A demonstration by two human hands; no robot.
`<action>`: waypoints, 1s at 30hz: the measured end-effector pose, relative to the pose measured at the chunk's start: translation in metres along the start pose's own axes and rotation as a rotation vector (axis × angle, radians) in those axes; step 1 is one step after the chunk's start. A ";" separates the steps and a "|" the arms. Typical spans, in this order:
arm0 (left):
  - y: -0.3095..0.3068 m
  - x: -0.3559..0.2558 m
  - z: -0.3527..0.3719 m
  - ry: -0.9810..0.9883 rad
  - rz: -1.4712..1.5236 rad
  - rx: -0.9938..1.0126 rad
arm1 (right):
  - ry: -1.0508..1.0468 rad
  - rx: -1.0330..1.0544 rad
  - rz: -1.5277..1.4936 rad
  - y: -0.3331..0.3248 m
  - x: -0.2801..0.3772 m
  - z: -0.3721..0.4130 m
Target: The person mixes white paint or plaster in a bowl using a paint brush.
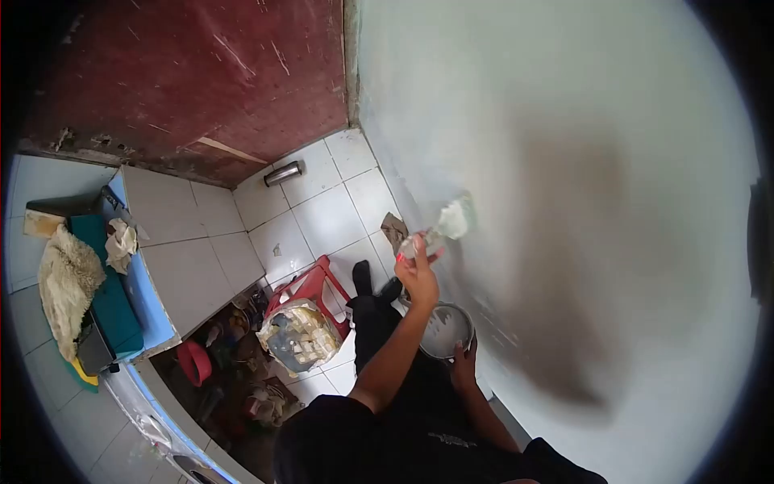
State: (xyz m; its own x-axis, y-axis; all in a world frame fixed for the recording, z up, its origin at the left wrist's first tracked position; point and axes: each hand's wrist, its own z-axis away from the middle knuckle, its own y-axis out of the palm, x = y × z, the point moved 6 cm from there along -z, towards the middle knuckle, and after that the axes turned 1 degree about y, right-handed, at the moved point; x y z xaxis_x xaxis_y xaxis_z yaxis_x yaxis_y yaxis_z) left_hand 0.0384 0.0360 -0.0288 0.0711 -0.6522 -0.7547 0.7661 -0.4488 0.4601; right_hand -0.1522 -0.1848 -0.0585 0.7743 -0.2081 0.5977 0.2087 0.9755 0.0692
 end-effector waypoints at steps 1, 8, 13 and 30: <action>0.008 -0.018 0.009 0.002 0.065 0.068 | 0.008 0.010 0.029 0.004 0.000 -0.005; -0.025 0.059 -0.044 -0.235 0.256 0.165 | -0.046 0.052 -0.009 0.012 0.008 -0.013; -0.073 0.104 -0.101 -0.164 0.045 -0.037 | -0.022 0.070 -0.055 0.012 0.009 -0.014; -0.038 -0.132 0.062 0.080 0.078 0.088 | -0.220 0.262 -0.204 0.107 0.077 0.018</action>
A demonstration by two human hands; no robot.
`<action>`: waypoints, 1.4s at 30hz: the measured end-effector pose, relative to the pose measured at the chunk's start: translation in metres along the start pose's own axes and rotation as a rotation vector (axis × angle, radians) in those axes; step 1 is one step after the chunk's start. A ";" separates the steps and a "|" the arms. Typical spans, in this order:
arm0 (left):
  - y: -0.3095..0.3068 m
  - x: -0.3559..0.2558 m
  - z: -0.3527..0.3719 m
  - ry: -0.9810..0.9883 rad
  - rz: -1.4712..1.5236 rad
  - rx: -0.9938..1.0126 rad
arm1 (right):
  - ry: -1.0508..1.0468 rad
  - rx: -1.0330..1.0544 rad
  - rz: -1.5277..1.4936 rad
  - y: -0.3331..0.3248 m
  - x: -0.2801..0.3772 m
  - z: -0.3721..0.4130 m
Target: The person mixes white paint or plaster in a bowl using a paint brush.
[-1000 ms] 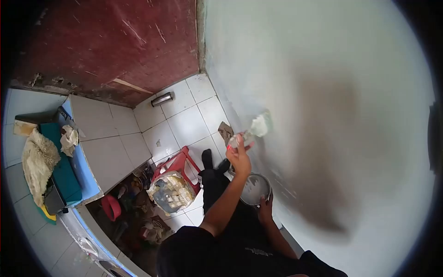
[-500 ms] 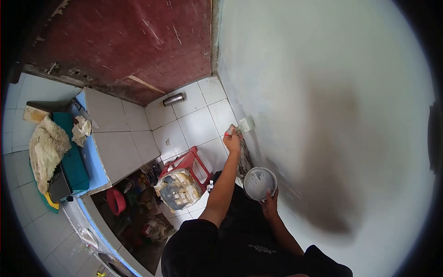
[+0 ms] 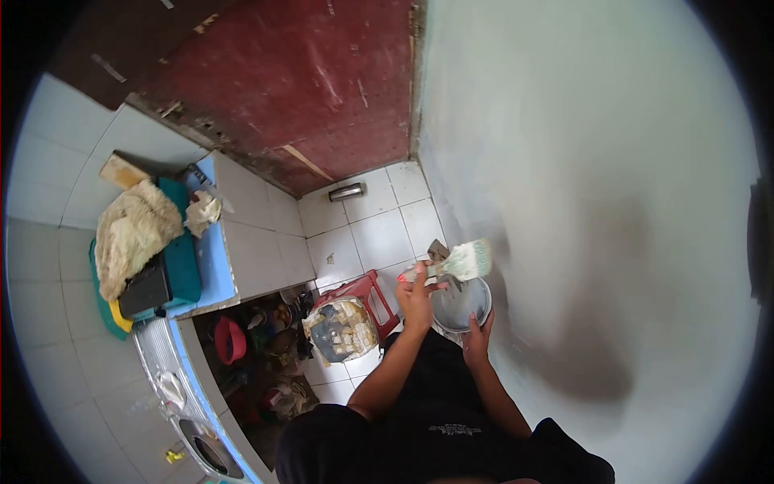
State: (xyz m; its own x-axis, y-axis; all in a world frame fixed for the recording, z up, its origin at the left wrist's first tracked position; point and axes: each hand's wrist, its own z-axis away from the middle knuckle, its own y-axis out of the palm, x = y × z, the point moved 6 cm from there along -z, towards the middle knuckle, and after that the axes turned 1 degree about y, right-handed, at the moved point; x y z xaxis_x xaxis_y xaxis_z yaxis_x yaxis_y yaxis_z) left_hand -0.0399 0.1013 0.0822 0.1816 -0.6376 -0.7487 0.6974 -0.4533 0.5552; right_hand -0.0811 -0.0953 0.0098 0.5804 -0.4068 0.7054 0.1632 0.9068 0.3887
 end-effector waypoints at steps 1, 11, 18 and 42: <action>-0.012 -0.015 0.004 0.045 -0.025 -0.034 | -0.079 0.020 0.071 0.004 -0.003 -0.003; -0.165 -0.117 0.097 0.116 0.029 -0.390 | 0.006 0.314 0.141 0.098 -0.031 0.076; -0.259 -0.175 0.219 0.158 0.114 -0.633 | 0.114 0.572 0.230 0.142 -0.086 0.165; -0.443 -0.229 0.484 0.605 0.512 -0.870 | 0.587 1.102 0.576 0.216 -0.278 0.354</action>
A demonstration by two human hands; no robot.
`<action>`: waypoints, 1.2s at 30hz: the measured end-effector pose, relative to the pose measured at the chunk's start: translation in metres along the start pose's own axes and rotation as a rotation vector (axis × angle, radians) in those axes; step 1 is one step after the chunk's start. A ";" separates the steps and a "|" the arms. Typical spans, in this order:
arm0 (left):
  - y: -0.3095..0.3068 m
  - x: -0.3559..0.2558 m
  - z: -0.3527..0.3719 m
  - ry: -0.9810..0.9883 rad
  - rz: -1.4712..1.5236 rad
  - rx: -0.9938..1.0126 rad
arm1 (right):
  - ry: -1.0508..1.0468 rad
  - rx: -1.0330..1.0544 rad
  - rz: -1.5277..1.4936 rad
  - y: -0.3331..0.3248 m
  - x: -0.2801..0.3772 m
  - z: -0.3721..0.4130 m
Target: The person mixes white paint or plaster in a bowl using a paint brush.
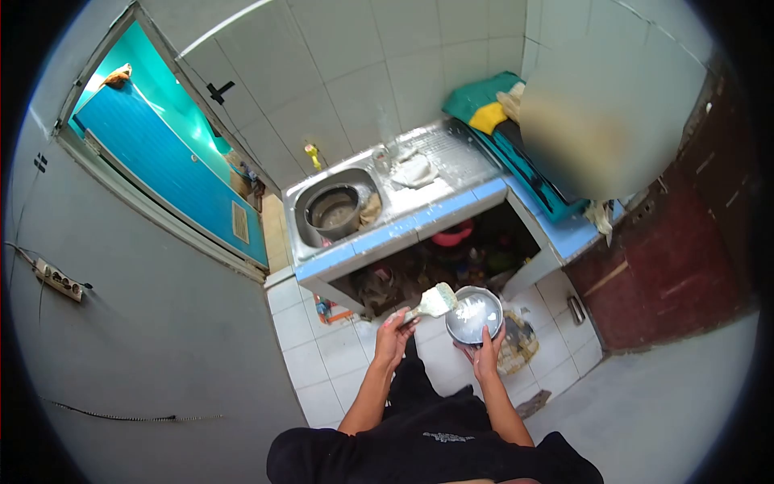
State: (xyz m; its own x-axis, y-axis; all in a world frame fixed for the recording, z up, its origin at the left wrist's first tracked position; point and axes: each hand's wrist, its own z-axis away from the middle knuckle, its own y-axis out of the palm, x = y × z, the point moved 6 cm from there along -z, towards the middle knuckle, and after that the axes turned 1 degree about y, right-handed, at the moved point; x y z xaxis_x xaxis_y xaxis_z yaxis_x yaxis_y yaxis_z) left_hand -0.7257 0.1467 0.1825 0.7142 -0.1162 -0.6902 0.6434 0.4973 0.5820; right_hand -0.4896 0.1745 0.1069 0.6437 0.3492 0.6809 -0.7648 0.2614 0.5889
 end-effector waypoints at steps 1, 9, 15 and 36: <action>0.000 -0.011 -0.011 0.001 -0.003 0.029 | -0.010 0.019 0.000 0.014 -0.005 -0.010; -0.020 -0.113 -0.089 -0.105 -0.144 0.181 | -0.062 0.110 0.029 0.145 -0.039 -0.089; -0.055 -0.168 -0.135 -0.096 -0.508 0.197 | 0.017 0.145 0.084 0.195 -0.064 -0.139; -0.049 -0.171 -0.294 0.359 -1.455 0.018 | 0.223 0.022 0.824 0.238 -0.100 -0.355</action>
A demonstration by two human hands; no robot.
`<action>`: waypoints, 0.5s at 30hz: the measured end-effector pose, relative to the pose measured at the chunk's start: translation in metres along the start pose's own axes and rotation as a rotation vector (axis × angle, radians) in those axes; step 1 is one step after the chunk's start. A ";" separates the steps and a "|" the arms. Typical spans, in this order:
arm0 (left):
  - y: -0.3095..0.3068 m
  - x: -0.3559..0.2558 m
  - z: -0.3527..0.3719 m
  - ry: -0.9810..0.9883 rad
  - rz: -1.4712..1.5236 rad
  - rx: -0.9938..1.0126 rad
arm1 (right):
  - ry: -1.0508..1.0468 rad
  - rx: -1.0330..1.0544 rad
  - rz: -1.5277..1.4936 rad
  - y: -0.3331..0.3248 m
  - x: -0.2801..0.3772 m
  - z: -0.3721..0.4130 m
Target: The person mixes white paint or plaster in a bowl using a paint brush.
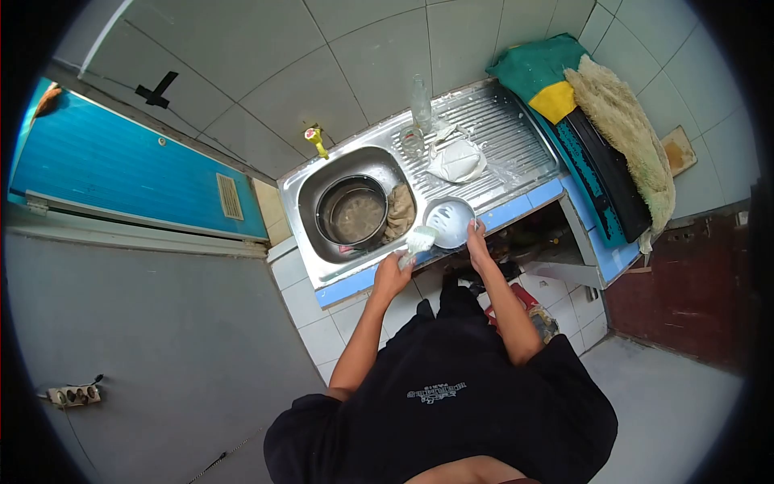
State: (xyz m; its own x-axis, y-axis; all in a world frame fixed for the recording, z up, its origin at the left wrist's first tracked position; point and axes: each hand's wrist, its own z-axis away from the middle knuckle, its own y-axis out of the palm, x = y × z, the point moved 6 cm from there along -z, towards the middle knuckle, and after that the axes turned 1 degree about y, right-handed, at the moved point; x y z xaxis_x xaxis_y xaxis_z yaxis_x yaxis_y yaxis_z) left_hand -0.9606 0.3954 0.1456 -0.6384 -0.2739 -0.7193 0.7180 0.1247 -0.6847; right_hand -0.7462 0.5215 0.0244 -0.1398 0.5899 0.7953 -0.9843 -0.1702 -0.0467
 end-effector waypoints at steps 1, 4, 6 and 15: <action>0.007 0.003 -0.006 -0.014 0.004 0.007 | 0.033 0.015 0.073 0.001 0.000 -0.007; 0.014 -0.002 -0.030 -0.018 -0.003 -0.052 | -0.015 -0.005 0.180 0.008 0.006 -0.035; 0.016 -0.008 -0.040 -0.039 0.008 -0.074 | -0.053 -0.005 0.148 0.012 0.007 -0.051; 0.030 -0.028 -0.058 -0.012 -0.038 -0.153 | -0.252 0.006 0.430 0.015 0.033 -0.072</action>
State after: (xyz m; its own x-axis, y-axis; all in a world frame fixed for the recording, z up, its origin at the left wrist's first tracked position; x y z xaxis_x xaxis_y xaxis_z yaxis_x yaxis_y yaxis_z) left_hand -0.9379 0.4617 0.1384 -0.6603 -0.2926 -0.6917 0.6420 0.2580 -0.7220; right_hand -0.7737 0.5952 0.0069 -0.5017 0.2566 0.8261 -0.8426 -0.3609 -0.3996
